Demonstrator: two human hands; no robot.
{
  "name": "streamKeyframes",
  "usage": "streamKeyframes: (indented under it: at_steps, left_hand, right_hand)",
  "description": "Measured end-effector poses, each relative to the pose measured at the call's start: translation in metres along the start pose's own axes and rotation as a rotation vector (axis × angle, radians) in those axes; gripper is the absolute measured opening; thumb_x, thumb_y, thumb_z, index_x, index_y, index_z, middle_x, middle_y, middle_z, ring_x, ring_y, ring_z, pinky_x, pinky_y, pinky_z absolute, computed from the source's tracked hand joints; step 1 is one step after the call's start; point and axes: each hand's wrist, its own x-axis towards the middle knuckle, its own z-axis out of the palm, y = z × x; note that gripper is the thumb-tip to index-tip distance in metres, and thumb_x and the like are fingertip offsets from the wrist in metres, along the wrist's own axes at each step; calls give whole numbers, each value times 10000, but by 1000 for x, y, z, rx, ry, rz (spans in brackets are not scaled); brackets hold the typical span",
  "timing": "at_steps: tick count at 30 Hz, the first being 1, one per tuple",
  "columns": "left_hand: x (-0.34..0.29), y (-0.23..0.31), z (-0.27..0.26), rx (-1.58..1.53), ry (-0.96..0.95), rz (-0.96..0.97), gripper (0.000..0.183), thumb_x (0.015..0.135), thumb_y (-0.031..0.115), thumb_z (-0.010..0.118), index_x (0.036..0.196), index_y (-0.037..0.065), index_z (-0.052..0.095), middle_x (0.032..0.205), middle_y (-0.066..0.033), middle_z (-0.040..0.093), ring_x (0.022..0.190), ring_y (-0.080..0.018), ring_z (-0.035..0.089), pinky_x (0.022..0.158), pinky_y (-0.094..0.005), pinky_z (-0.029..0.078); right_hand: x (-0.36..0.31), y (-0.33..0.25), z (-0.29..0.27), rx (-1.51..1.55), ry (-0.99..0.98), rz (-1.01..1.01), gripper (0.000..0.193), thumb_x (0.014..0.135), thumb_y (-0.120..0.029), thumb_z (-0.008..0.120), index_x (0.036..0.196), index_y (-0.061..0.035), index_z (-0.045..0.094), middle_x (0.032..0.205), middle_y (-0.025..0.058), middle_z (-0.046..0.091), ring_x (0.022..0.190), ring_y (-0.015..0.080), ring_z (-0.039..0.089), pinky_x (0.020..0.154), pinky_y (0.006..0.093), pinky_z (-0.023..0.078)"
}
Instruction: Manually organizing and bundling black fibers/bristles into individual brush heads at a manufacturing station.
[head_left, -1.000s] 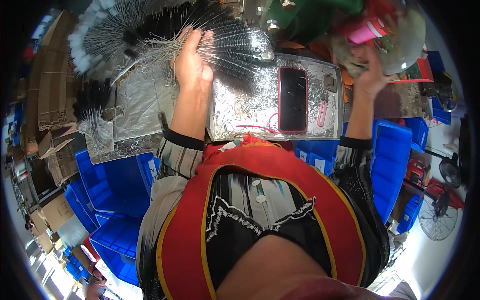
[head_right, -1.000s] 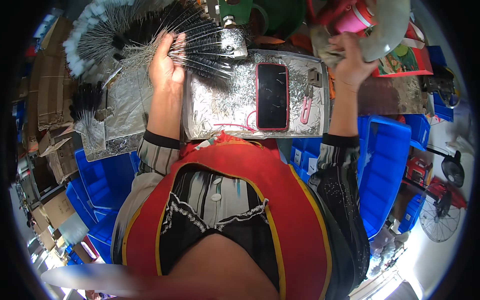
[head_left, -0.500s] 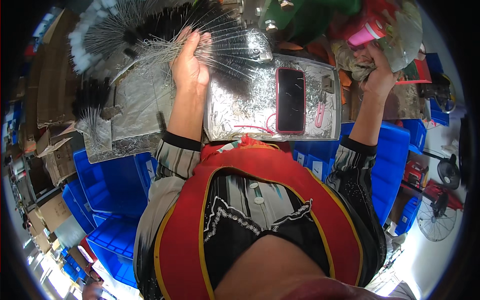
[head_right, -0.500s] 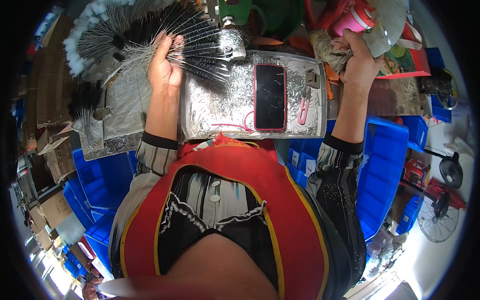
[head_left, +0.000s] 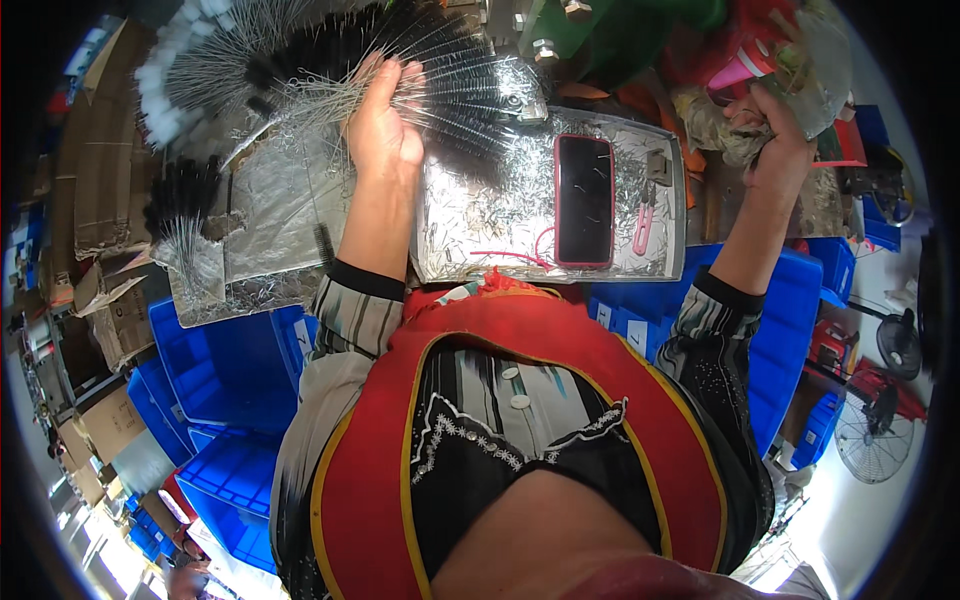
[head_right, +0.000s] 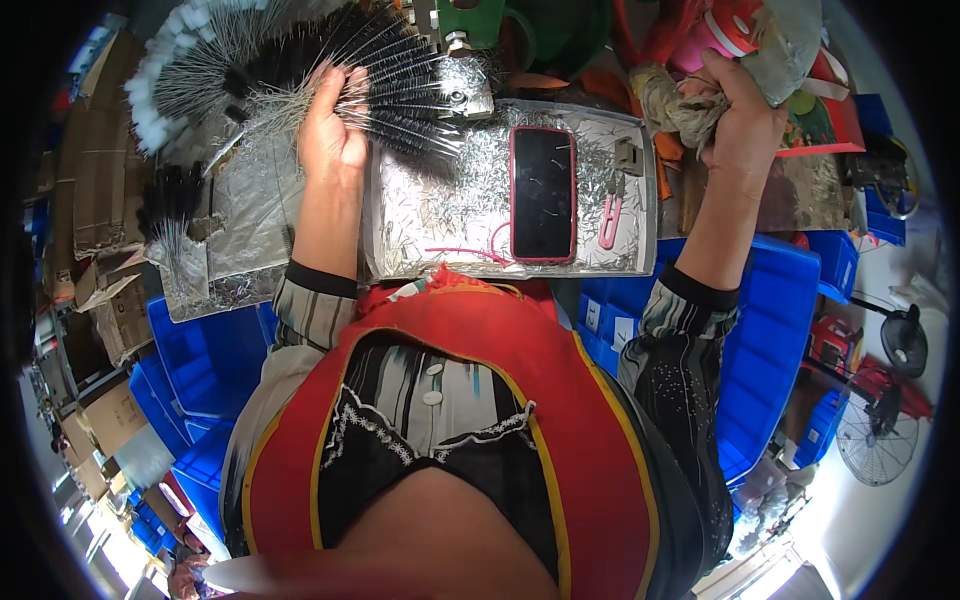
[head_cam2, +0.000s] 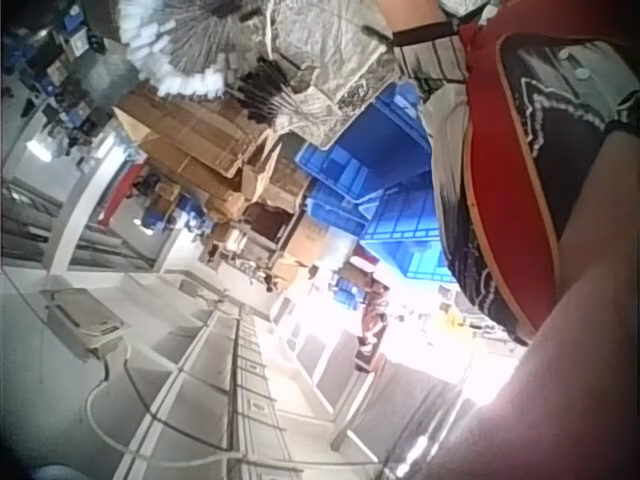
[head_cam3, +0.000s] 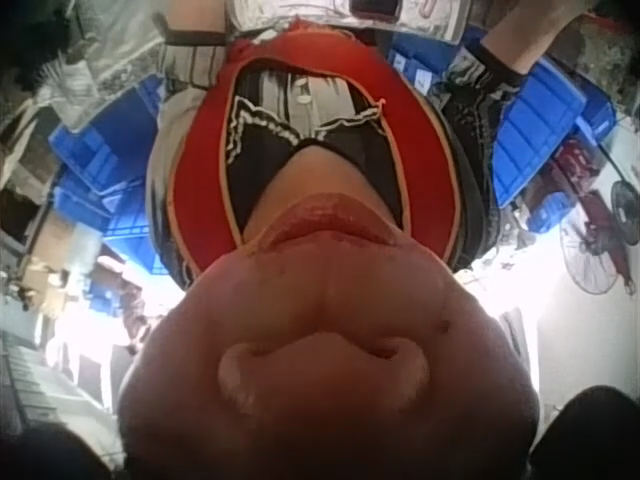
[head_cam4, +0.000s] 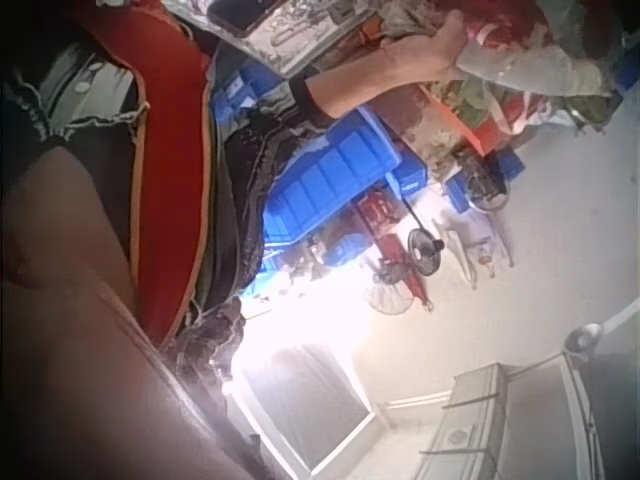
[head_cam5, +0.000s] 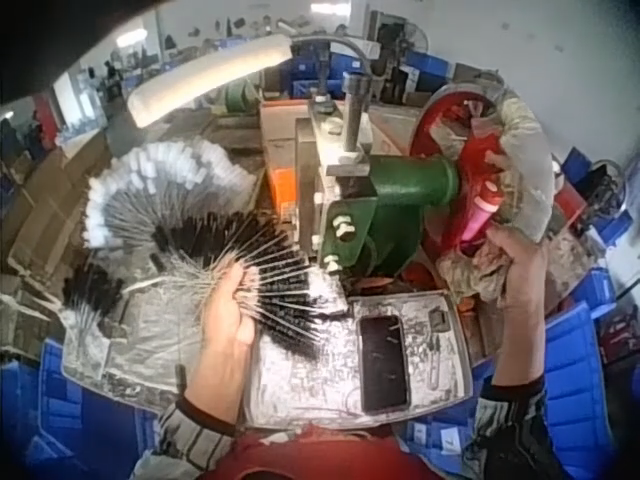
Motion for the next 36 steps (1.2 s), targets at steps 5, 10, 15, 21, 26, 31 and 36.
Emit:
streamKeyframes:
  at_steps: [5,10,15,21,26,31,36]
  left_hand:
    - [-2,3,-1,53,-2,-3,152,780,64,616,919,33,563,800,-106,634,731,-196,619,574,-257,471]
    - [-9,24,9,384,-91,-173,286,726,126,694,934,-35,582,872,-104,614,769,-171,597,677,-264,496]
    - [-3,20,2,355,-270,-109,265,732,38,648,975,-36,573,886,-111,614,789,-175,599,716,-264,502]
    - [2,13,-8,171,-152,-130,244,753,20,616,983,-41,565,906,-124,612,808,-191,599,752,-272,497]
    - [2,12,-13,89,-159,-120,248,773,22,584,1010,-40,544,941,-145,601,848,-205,585,770,-293,488]
    - [-1,15,-12,97,-191,-101,281,766,3,575,1037,-48,519,978,-157,588,872,-229,577,778,-312,486]
    - [-3,14,-8,149,-214,-99,329,754,-11,573,1071,-51,496,993,-167,583,877,-246,575,804,-336,482]
  right_hand:
    - [-3,72,6,-103,-20,-443,128,740,-45,555,672,62,570,582,122,578,535,178,565,547,279,457]
    - [-4,36,6,150,87,-82,144,716,-50,582,630,60,546,577,125,543,568,215,557,594,321,465]
    - [-6,-4,10,-33,65,14,182,724,-82,584,609,55,545,581,128,540,569,210,546,599,317,457]
    - [-1,5,6,58,86,4,131,716,-51,595,699,73,555,581,125,543,536,198,542,538,282,445]
    - [-2,7,4,53,70,-21,128,713,-36,598,719,85,554,582,131,545,533,203,545,536,292,449]
    - [-1,7,4,96,70,2,140,710,-43,603,665,78,550,572,122,535,534,206,544,571,312,465]
    - [-1,8,2,103,55,9,144,712,-46,602,647,71,549,571,114,529,538,207,542,599,324,472]
